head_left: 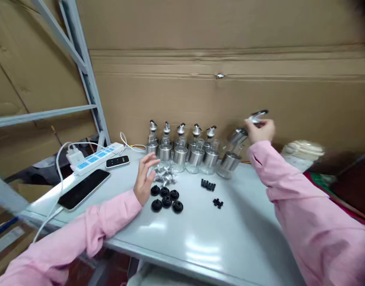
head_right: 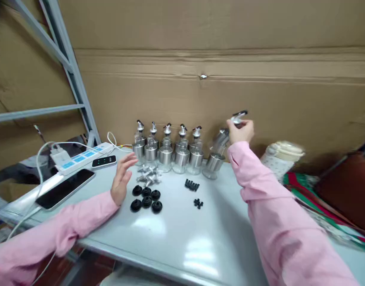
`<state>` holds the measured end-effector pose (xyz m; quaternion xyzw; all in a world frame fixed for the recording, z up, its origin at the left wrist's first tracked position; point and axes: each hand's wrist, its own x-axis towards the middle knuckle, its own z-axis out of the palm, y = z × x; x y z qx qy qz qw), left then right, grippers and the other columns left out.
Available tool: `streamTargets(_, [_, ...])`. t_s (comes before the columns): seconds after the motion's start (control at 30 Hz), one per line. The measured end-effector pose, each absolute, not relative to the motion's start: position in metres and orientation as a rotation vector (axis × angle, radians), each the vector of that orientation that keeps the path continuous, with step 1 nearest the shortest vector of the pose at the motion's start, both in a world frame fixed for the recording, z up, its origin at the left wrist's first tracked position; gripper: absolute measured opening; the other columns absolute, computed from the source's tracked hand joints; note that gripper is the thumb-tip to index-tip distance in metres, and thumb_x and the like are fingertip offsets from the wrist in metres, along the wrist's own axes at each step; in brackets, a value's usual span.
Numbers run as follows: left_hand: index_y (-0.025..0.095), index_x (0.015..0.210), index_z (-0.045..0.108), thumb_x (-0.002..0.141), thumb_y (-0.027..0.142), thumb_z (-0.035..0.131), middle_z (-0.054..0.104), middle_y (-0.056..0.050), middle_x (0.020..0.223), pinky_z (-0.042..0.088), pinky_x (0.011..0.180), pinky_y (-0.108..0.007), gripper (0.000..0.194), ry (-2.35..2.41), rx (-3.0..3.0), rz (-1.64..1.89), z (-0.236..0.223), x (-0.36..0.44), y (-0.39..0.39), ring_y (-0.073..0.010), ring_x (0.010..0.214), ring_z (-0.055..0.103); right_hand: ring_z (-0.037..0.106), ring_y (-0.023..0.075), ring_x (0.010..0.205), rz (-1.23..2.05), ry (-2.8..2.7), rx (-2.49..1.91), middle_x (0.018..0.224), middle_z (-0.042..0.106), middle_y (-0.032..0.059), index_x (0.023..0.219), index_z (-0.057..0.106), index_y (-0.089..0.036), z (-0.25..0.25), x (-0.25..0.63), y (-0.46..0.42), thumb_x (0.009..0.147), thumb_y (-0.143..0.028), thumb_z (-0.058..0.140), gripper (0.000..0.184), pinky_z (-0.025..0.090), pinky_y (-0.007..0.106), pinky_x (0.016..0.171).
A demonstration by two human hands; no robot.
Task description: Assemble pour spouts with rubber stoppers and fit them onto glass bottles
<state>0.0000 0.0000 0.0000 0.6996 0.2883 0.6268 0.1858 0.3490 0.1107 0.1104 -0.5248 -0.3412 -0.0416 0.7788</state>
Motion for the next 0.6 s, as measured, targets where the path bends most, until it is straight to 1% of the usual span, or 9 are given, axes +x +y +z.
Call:
streamTargets(0.07, [0.025,0.112,0.049,0.089,0.027,0.038,0.039,-0.006,0.123,0.036,0.093,-0.039,0.025,0.661,1.837,1.657,-0.003,0.015,-0.033,-0.0226,0.113,0.041,0.047,0.0102,0.066,-0.222,-0.764,-0.987,0.074,0.046,-0.0026,0.079,0.039,-0.019,0.127,0.348,0.094,0.070,-0.011,0.063,0.027,0.037,0.028,0.074])
streamTargets(0.13, [0.027,0.114,0.045,0.089,0.027,0.037,0.042,-0.006,0.115,0.043,0.084,-0.035,0.026,0.455,1.757,1.500,-0.006,0.028,-0.062,-0.0205,0.104,0.048,0.049,0.0086,0.069,-0.317,-0.827,-0.805,0.081,0.046,-0.0016,0.089,0.034,-0.020,0.140,0.341,0.074,0.081,-0.015,0.049,0.017,0.038,0.025,0.074])
streamTargets(0.17, [0.027,0.116,0.043,0.088,0.026,0.038,0.043,-0.007,0.115,0.044,0.083,-0.035,0.028,0.381,1.762,1.384,-0.008,0.034,-0.074,-0.0207,0.104,0.048,0.049,0.0083,0.065,-0.365,-0.883,-0.674,0.078,0.045,-0.0024,0.091,0.032,-0.020,0.144,0.334,0.062,0.085,-0.019,0.043,0.013,0.039,0.025,0.071])
streamTargets(0.2, [0.026,0.119,0.041,0.086,0.025,0.041,0.042,-0.008,0.118,0.043,0.087,-0.036,0.033,0.356,1.781,1.267,-0.010,0.040,-0.083,-0.0222,0.109,0.046,0.048,0.0079,0.061,-0.386,-0.927,-0.584,0.075,0.044,-0.0032,0.092,0.032,-0.019,0.146,0.325,0.049,0.087,-0.023,0.040,0.010,0.040,0.025,0.068])
streamTargets(0.27, [0.025,0.126,0.034,0.079,0.023,0.052,0.035,-0.009,0.131,0.031,0.101,-0.043,0.051,0.415,1.831,1.119,-0.015,0.052,-0.094,-0.0266,0.124,0.032,0.047,0.0075,0.056,-0.305,-1.015,-0.506,0.071,0.045,-0.0042,0.091,0.033,-0.019,0.141,0.302,0.022,0.088,-0.031,0.040,0.014,0.040,0.023,0.060])
streamTargets(0.37, [0.025,0.136,0.018,0.072,0.023,0.061,0.020,-0.009,0.144,0.017,0.108,-0.048,0.077,0.557,1.757,0.960,-0.021,0.069,-0.093,-0.0291,0.132,0.019,0.048,0.0081,0.055,0.012,-1.087,-0.565,0.067,0.047,-0.0049,0.086,0.036,-0.021,0.116,0.265,-0.017,0.085,-0.042,0.046,0.023,0.039,0.021,0.054])
streamTargets(0.47, [0.022,0.138,0.014,0.067,0.026,0.067,0.018,-0.011,0.145,0.013,0.109,-0.046,0.088,0.578,1.664,0.976,-0.020,0.083,-0.084,-0.0290,0.133,0.017,0.052,0.0100,0.061,0.525,-1.141,-0.715,0.071,0.052,-0.0017,0.083,0.046,-0.020,0.082,0.235,-0.046,0.083,-0.045,0.050,0.025,0.043,0.023,0.057])
streamTargets(0.53, [0.020,0.135,0.021,0.064,0.027,0.071,0.028,-0.012,0.141,0.017,0.108,-0.043,0.086,0.556,1.594,1.014,-0.017,0.088,-0.079,-0.0285,0.130,0.025,0.053,0.0110,0.061,0.907,-1.136,-0.781,0.072,0.053,-0.0007,0.085,0.049,-0.020,0.064,0.222,-0.060,0.081,-0.047,0.052,0.028,0.044,0.024,0.055])
streamTargets(0.6, [0.016,0.126,0.036,0.059,0.026,0.075,0.045,-0.013,0.127,0.029,0.101,-0.042,0.077,0.523,1.488,0.966,-0.013,0.091,-0.077,-0.0285,0.118,0.041,0.053,0.0114,0.060,1.171,-1.149,-0.779,0.071,0.053,-0.0009,0.087,0.051,-0.020,0.053,0.214,-0.071,0.080,-0.049,0.052,0.029,0.045,0.025,0.055])
